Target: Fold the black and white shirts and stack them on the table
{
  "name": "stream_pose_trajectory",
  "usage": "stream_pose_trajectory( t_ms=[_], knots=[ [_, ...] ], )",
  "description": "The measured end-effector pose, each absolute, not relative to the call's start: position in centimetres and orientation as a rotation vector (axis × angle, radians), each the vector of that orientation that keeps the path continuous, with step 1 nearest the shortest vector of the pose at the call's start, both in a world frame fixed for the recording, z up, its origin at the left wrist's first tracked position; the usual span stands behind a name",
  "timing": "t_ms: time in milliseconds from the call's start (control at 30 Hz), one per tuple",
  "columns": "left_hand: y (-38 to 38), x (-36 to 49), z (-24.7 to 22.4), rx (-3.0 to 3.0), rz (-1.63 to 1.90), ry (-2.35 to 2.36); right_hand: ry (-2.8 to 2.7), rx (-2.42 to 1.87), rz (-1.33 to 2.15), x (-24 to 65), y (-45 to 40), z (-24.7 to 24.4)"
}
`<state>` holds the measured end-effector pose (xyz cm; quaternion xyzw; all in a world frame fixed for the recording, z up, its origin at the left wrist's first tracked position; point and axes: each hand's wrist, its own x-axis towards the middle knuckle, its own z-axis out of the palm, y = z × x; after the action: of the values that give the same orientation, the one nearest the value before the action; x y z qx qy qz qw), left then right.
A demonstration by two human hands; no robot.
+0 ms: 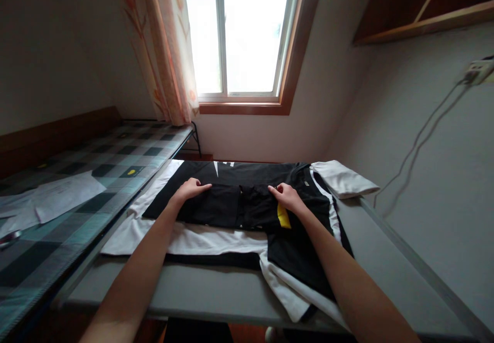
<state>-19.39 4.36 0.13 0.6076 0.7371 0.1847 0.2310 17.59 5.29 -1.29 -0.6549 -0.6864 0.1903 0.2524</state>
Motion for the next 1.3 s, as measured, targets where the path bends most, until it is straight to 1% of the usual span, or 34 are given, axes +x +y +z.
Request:
stream_pose_trajectory(
  t_ms=[100,167,267,333,433,533,600,700,767,833,967,1033,1133,1200,1300],
  knots=[
    [4.0,-20.0,0.6,1.593,0.618,1.846,-1.793,-1.726,0.662,17.5,5.5,-1.8],
    [3.6,-20.3,1.0,1.551,0.647,1.75,-1.782,-1.617,0.717,17.5,5.5,-2.0],
    [3.4,-19.9,1.1,1.534,0.732,1.689,-1.778,-1.443,0.729,17.7,5.7,-1.9],
    [3.8,-18.8,0.7,1.479,0.888,1.695,-1.734,-1.397,0.675,18.1,6.1,-1.5],
    [4.5,-16.6,-0.6,1.388,1.108,1.693,-1.63,-1.47,0.533,19.1,6.8,-1.3],
    [5.2,-15.3,-1.7,1.448,1.163,1.766,-1.576,-1.631,0.526,20.2,7.2,-1.6],
    [5.2,-15.0,-2.0,1.537,1.153,1.802,-1.625,-1.665,0.51,20.5,7.1,-1.8],
    [4.5,-14.5,-1.7,1.747,1.1,1.904,-1.776,-1.66,0.214,19.8,6.2,-1.3],
    [3.5,-13.4,-1.2,1.989,1.072,2.003,-1.894,-1.674,0.005,18.5,5.1,-0.4],
    [2.5,-11.5,-1.0,2.286,1.009,1.931,-2.061,-1.658,-0.06,16.7,3.7,0.5],
    [0.7,-7.6,-1.9,2.743,0.741,1.428,-2.313,-1.538,-0.031,14.0,1.4,1.2],
    [0.2,-6.4,-2.5,2.846,0.645,1.305,-2.393,-1.497,0.007,13.6,1.0,1.0],
    [-0.2,-5.9,-3.0,2.879,0.594,1.283,-2.454,-1.36,0.171,14.4,1.5,0.7],
    [-0.3,-5.9,-3.0,2.867,0.59,1.298,-2.373,-1.293,0.313,15.6,2.4,0.8],
    [-0.4,-5.9,-2.7,2.848,0.599,1.31,-2.128,-1.4,0.355,17.8,4.0,1.0]
  ],
)
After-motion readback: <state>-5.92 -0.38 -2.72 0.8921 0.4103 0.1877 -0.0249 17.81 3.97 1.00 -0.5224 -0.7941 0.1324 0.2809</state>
